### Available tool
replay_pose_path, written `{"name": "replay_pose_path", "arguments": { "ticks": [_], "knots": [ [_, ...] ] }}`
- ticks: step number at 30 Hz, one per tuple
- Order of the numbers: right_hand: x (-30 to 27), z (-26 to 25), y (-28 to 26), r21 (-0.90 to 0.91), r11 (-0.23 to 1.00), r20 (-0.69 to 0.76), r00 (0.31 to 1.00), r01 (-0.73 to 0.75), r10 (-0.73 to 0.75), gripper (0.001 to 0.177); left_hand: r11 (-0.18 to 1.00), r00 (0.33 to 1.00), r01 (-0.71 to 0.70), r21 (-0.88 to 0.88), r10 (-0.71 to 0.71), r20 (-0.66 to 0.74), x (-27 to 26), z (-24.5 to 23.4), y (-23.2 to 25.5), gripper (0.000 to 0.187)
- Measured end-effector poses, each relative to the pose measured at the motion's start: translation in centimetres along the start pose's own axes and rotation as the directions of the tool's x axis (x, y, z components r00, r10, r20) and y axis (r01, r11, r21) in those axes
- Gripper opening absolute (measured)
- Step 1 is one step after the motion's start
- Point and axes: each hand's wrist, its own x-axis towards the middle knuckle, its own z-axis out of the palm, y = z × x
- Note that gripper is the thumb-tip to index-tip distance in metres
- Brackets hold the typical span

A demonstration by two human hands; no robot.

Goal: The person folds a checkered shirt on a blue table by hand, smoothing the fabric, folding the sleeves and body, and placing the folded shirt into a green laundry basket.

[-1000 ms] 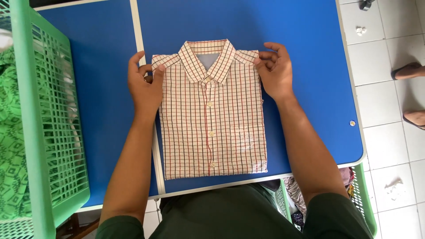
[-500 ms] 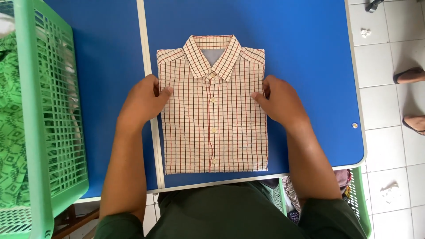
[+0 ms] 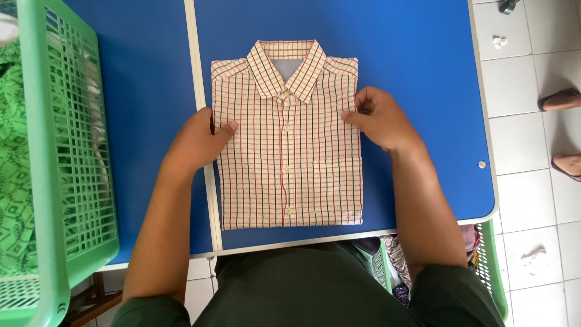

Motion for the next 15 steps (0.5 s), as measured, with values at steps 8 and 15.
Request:
{"name": "replay_pose_path", "arguments": {
  "ticks": [8,15],
  "knots": [
    [-0.6,0.6,-1.2,0.018,0.999,0.072,0.996,-0.046,0.045,0.049,0.998,0.990,-0.039,-0.058,0.031,-0.137,0.8,2.2,-3.5,0.040],
    [-0.4,1.0,-1.6,0.075,0.997,0.061,0.998,-0.016,0.012,0.056,0.900,0.950,-0.254,-0.355,0.162,-0.268,2.5,3.9,-6.8,0.028]
  ]
}}
